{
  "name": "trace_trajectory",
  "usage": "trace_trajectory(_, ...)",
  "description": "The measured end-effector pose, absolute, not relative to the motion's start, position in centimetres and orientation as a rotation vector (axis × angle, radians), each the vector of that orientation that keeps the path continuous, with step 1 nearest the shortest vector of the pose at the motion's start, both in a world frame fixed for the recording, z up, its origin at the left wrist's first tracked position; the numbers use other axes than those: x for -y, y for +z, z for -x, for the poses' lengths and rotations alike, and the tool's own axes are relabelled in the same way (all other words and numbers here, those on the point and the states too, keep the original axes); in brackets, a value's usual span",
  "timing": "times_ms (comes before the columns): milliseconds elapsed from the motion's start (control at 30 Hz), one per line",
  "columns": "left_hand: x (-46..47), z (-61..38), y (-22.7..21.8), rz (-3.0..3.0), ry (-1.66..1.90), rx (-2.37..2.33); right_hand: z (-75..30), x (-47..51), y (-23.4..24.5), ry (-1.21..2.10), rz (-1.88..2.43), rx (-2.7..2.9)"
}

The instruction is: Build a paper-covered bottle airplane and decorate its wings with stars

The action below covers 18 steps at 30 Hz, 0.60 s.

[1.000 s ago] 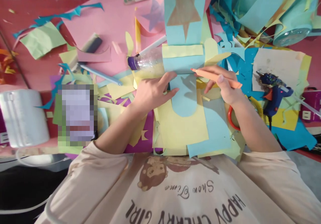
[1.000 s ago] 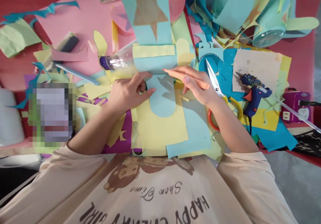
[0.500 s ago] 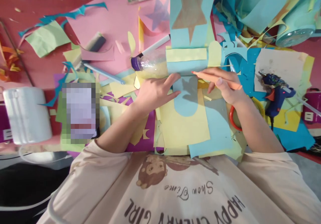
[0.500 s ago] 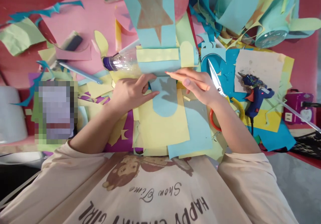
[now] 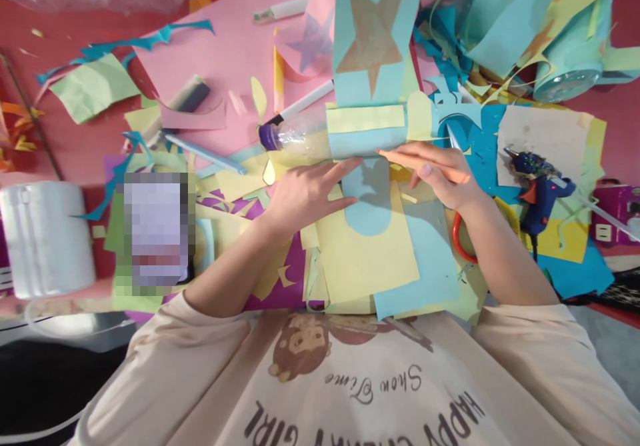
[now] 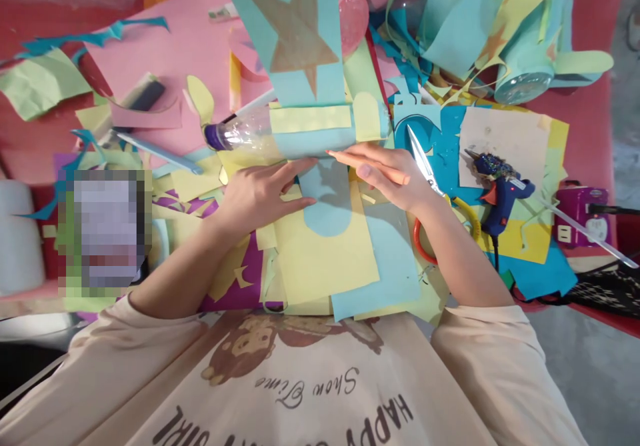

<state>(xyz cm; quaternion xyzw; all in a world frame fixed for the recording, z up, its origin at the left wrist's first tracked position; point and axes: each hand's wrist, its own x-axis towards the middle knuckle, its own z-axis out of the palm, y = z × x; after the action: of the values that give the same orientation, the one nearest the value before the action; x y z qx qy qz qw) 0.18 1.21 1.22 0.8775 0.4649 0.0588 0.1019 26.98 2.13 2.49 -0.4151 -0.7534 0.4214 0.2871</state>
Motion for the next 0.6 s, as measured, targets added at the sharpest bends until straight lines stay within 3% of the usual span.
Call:
trace_trajectory(433, -1.3, -0.1, 0.1, -2.603, 0.288, -1.349, -23.3, -1.4, 3.3, 1.587, 1.014, 1.655)
trace_trajectory(600, -1.2, -0.3, 0.0, -2.6, 0.31, -1.365, -22.5, -1.3, 3.4, 1.591, 1.08, 1.64)
